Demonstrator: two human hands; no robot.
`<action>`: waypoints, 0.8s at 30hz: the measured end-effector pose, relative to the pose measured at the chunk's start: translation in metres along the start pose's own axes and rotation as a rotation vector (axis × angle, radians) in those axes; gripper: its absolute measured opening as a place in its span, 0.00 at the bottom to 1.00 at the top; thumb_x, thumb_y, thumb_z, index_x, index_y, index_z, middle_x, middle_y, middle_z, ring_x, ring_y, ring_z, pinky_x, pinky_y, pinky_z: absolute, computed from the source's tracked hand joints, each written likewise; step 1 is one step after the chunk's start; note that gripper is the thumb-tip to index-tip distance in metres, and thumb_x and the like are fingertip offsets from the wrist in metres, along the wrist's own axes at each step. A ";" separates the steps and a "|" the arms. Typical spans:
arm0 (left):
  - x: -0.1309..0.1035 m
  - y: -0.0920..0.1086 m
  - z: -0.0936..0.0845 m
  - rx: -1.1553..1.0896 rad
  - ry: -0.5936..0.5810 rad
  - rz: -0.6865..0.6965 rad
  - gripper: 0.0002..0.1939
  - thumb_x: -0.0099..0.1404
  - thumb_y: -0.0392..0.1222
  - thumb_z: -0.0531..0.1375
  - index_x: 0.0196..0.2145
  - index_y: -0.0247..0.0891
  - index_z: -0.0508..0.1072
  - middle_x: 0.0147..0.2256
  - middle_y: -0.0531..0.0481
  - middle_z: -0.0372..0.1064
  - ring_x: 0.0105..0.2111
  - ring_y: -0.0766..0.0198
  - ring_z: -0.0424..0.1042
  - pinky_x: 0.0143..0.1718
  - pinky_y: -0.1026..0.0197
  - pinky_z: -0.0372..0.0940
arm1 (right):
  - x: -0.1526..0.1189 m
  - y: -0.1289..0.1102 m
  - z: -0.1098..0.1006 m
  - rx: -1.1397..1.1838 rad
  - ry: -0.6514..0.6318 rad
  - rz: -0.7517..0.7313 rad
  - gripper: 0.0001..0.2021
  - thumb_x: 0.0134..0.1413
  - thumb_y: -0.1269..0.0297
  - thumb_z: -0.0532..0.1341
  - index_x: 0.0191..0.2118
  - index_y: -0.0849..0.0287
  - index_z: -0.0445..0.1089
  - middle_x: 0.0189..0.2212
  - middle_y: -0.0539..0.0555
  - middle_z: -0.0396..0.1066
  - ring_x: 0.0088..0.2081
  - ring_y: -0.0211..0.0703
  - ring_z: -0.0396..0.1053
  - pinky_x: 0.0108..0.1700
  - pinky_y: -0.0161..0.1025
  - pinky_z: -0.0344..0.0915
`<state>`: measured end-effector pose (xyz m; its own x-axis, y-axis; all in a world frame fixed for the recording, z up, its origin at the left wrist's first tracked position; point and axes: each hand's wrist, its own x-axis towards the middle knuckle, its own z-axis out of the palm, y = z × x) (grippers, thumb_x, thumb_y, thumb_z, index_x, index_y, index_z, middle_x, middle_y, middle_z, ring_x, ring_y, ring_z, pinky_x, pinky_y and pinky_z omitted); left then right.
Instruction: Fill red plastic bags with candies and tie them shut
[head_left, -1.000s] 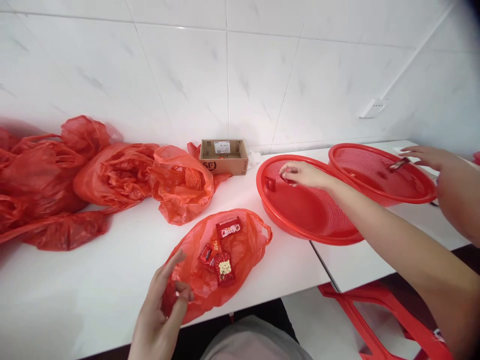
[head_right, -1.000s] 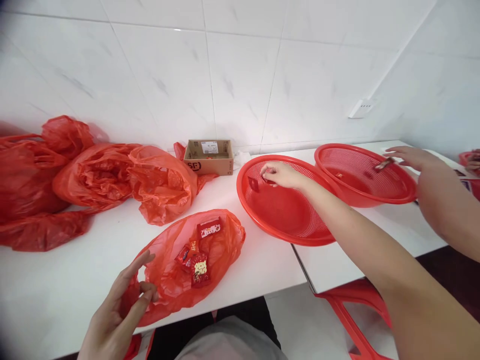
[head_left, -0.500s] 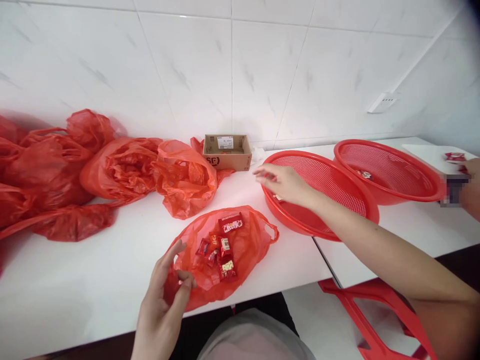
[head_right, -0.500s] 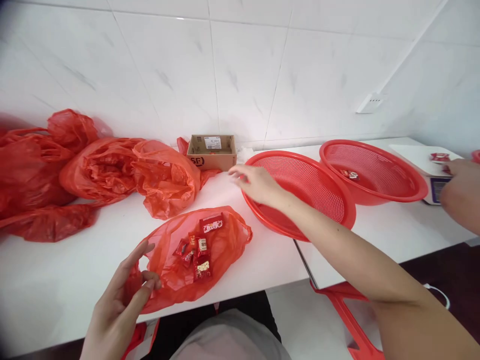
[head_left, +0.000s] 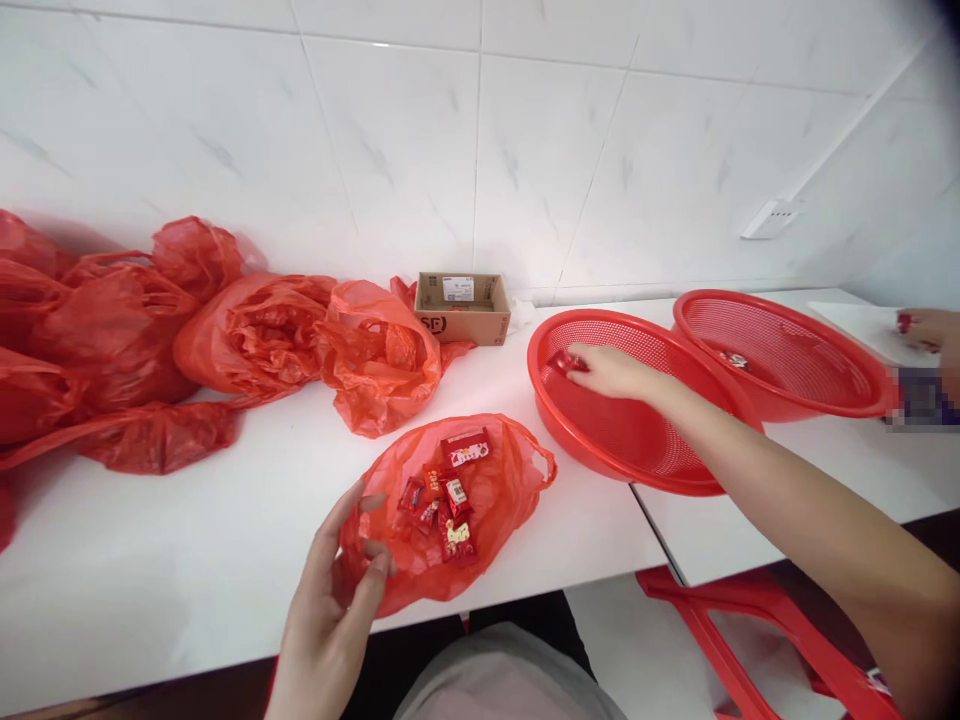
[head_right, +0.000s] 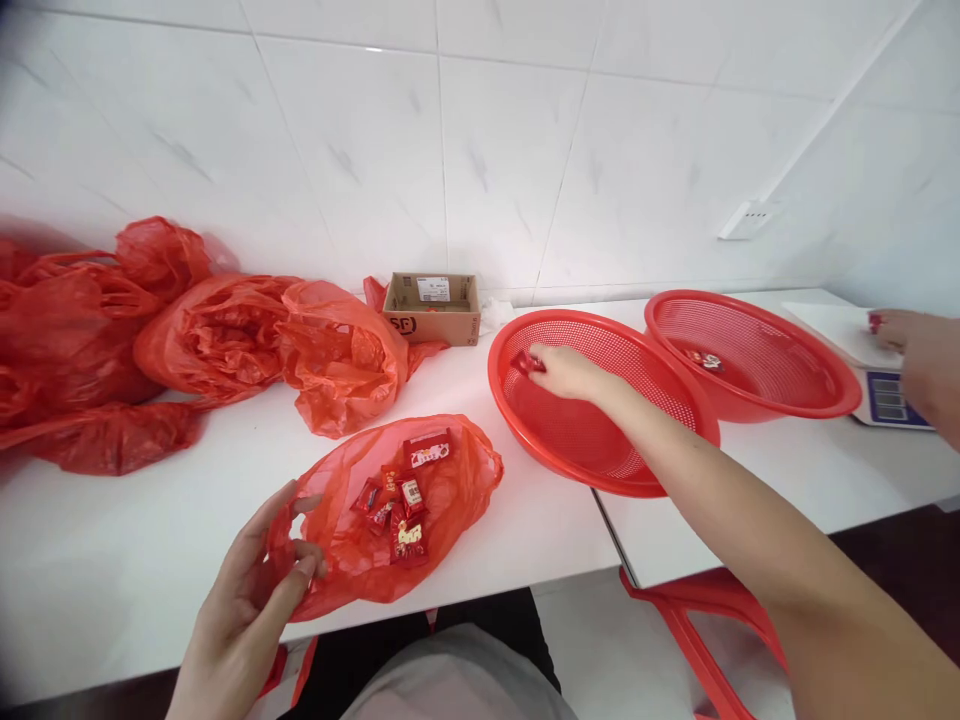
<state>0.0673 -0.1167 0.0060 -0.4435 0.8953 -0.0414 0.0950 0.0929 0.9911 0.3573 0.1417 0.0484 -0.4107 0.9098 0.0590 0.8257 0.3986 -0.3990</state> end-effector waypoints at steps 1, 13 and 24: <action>0.001 -0.002 0.000 -0.035 0.029 -0.004 0.30 0.62 0.48 0.61 0.61 0.53 0.60 0.52 0.48 0.65 0.30 0.69 0.65 0.35 0.65 0.66 | -0.002 -0.012 -0.006 0.059 -0.001 -0.005 0.05 0.55 0.63 0.61 0.34 0.58 0.68 0.27 0.52 0.72 0.25 0.37 0.67 0.27 0.34 0.60; 0.005 -0.024 -0.032 -0.011 0.144 -0.167 0.32 0.51 0.54 0.69 0.53 0.45 0.68 0.30 0.54 0.73 0.35 0.62 0.72 0.38 0.64 0.67 | -0.099 -0.112 0.059 -0.152 -0.131 -0.559 0.13 0.61 0.61 0.59 0.50 0.60 0.69 0.46 0.58 0.71 0.48 0.49 0.67 0.50 0.46 0.63; 0.025 -0.004 -0.094 -0.200 0.056 -0.090 0.12 0.52 0.47 0.70 0.22 0.41 0.72 0.20 0.56 0.65 0.25 0.67 0.62 0.29 0.66 0.65 | -0.109 -0.088 0.025 -0.441 -0.312 -0.588 0.14 0.60 0.79 0.51 0.34 0.60 0.73 0.27 0.54 0.72 0.28 0.40 0.66 0.39 0.42 0.55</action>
<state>-0.0279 -0.1351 0.0132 -0.4912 0.8614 -0.1295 -0.1235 0.0783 0.9893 0.3194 0.0048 0.0545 -0.8620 0.4880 -0.1374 0.4901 0.8714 0.0202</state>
